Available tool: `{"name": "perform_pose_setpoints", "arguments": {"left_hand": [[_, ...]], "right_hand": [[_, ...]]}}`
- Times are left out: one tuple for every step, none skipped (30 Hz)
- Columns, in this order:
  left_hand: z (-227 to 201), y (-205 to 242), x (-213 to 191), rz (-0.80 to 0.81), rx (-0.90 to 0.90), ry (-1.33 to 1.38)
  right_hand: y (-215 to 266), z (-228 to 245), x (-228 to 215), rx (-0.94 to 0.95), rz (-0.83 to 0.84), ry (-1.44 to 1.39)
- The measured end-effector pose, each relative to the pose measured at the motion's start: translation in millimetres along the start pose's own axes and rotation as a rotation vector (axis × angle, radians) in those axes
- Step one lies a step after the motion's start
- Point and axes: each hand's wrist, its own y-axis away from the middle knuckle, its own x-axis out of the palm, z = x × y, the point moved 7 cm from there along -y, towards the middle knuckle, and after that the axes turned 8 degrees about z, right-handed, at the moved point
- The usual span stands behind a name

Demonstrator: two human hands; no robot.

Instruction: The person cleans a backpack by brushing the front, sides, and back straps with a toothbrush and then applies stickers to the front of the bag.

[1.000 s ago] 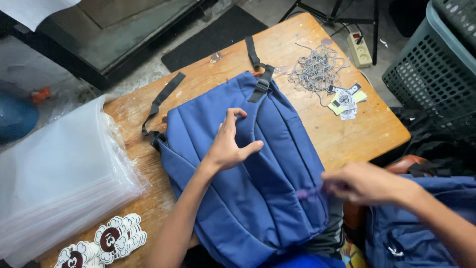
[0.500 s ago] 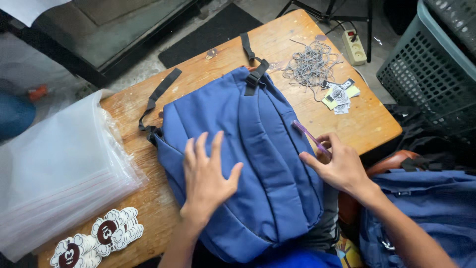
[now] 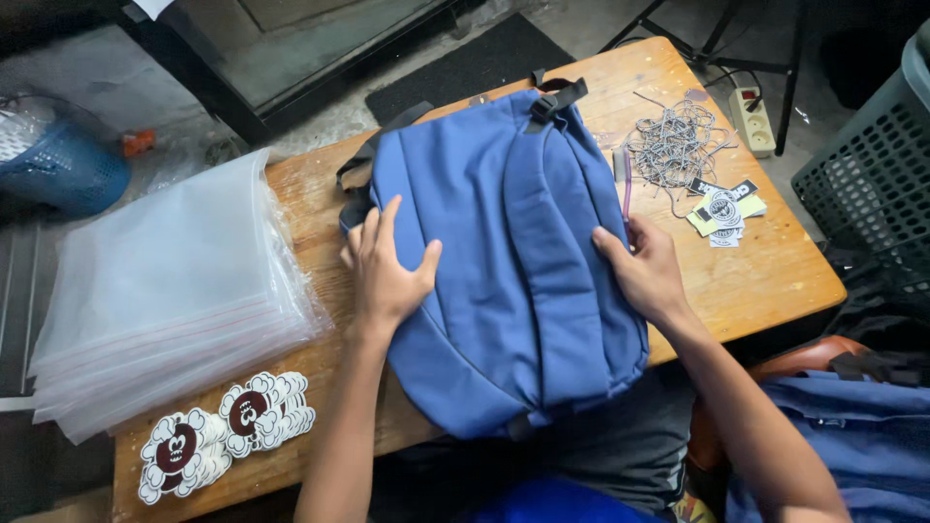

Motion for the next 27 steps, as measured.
{"name": "perform_pose_setpoints", "arguments": {"left_hand": [[-9,-6,-3,-0.003,-0.001,0.002],[-21,-11,-9,-0.038,0.036,-0.12],[-34,-16,-13,-0.074,0.073,-0.241],[-51,-14,-7,-0.075,0.074,-0.24],[-69,-14,5,0.006,0.12,-0.089],[-87,-10,16,0.092,0.162,0.061],[-101,-6,17,0.095,0.16,0.062],[-109,-3,34,0.318,0.054,0.054],[-117,5,50,0.538,-0.051,0.045],[-116,5,60,0.537,-0.051,0.046],[-115,5,68,0.52,-0.033,-0.041],[-114,5,77,0.506,-0.014,-0.13],[-106,1,85,0.509,-0.014,-0.131],[-95,-2,93,0.5,-0.062,0.073],[-84,-4,101,0.487,-0.111,0.277],[-74,-4,105,0.493,-0.111,0.275],[-61,-4,108,0.454,-0.183,0.608],[-48,-4,112,0.403,-0.254,0.943],[-26,-4,129,0.406,-0.255,0.942],[-6,-4,149,0.407,-0.281,1.26],[13,-3,168,0.401,-0.305,1.578],[5,0,157,0.401,-0.308,1.577],[-6,4,146,0.43,-0.302,1.644],[-18,8,135,0.459,-0.295,1.714],[-5,10,150,0.46,-0.299,1.714],[10,13,166,0.456,-0.359,1.721],[26,17,182,0.452,-0.42,1.726]], "right_hand": [[-13,-2,4,-0.002,0.002,0.002],[-24,-4,9,-0.027,0.019,-0.023],[-36,-5,14,-0.052,0.037,-0.047],[-48,-16,15,-0.053,0.036,-0.046],[-59,-24,16,-0.058,0.034,0.191],[-68,-34,18,-0.057,0.035,0.428],[-62,-25,17,-0.053,0.036,0.429],[-59,-18,19,-0.019,0.098,0.629],[-55,-11,21,0.016,0.161,0.827],[-45,-2,16,0.015,0.161,0.829],[-35,11,15,-0.073,0.169,0.885],[-23,23,14,-0.157,0.178,0.939],[-20,24,5,-0.154,0.178,0.938],[-14,23,-1,-0.164,0.186,1.035],[-8,22,-8,-0.175,0.194,1.132],[3,21,-14,-0.17,0.194,1.13],[15,21,-15,-0.194,0.258,1.157],[26,21,-16,-0.22,0.323,1.184],[38,33,-10,-0.217,0.322,1.183],[54,39,6,-0.221,0.514,1.077],[73,47,23,-0.227,0.701,0.96],[71,43,22,-0.225,0.703,0.957],[73,38,25,-0.245,0.772,0.948],[75,34,27,-0.264,0.842,0.939],[55,23,17,-0.261,0.844,0.938],[31,17,1,-0.308,0.67,1.095],[10,12,-16,-0.356,0.49,1.242]]}}
